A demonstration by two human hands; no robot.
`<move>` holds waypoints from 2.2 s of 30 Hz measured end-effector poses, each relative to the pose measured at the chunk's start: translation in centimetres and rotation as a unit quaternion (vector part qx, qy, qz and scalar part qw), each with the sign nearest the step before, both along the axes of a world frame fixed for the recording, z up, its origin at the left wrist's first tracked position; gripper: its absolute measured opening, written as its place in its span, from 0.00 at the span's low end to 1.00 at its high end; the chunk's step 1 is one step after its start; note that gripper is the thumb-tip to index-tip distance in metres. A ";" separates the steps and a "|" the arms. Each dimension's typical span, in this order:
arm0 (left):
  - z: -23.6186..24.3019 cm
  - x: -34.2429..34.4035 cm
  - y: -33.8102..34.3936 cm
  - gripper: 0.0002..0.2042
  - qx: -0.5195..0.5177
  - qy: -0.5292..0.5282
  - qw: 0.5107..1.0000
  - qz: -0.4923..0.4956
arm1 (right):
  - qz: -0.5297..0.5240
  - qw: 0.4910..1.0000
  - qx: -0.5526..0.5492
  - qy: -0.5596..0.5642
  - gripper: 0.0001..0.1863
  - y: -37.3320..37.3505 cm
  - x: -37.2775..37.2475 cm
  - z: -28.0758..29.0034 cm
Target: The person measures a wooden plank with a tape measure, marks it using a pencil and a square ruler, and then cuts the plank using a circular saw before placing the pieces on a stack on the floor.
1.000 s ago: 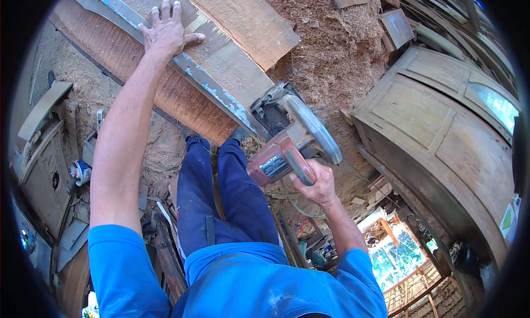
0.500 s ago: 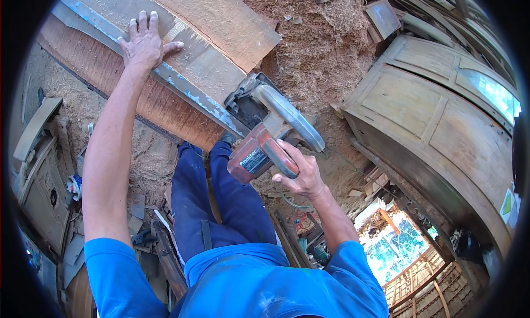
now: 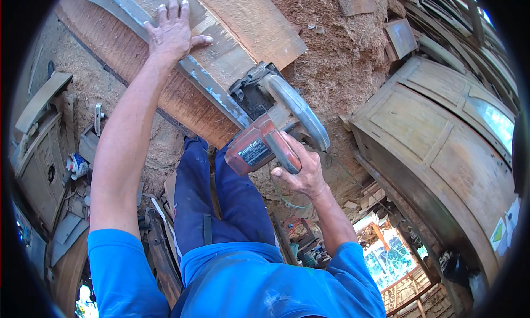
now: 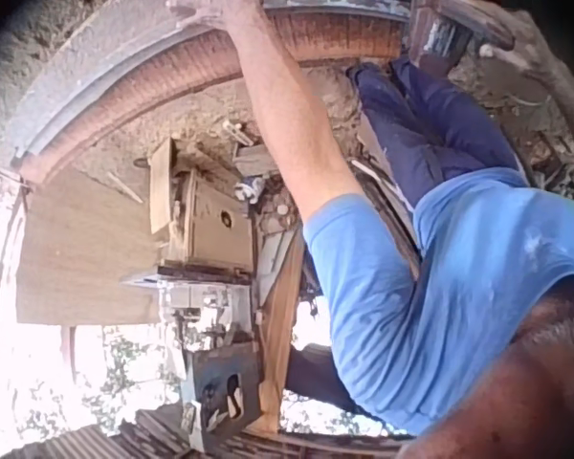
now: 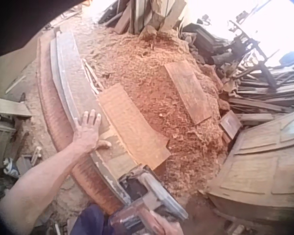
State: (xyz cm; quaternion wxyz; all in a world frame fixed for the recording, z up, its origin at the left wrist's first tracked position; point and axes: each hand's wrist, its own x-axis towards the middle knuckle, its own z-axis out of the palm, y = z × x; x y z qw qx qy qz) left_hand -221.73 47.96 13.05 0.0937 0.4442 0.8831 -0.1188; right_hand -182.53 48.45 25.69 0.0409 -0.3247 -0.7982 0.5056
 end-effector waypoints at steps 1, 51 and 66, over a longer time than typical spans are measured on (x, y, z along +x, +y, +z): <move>-0.1 0.0 0.0 0.57 0.008 0.000 1.000 -0.002 | -0.003 1.000 -0.002 0.006 0.46 0.1 -0.4 0.0; 4.1 -4.4 -0.8 0.66 -0.084 -0.111 0.982 -0.128 | 0.044 0.998 -0.025 0.026 0.48 2.3 -8.9 0.0; 3.6 -4.7 -1.2 0.67 -0.056 -0.125 0.983 -0.125 | 0.055 0.997 -0.041 0.018 0.49 2.8 -11.5 -0.3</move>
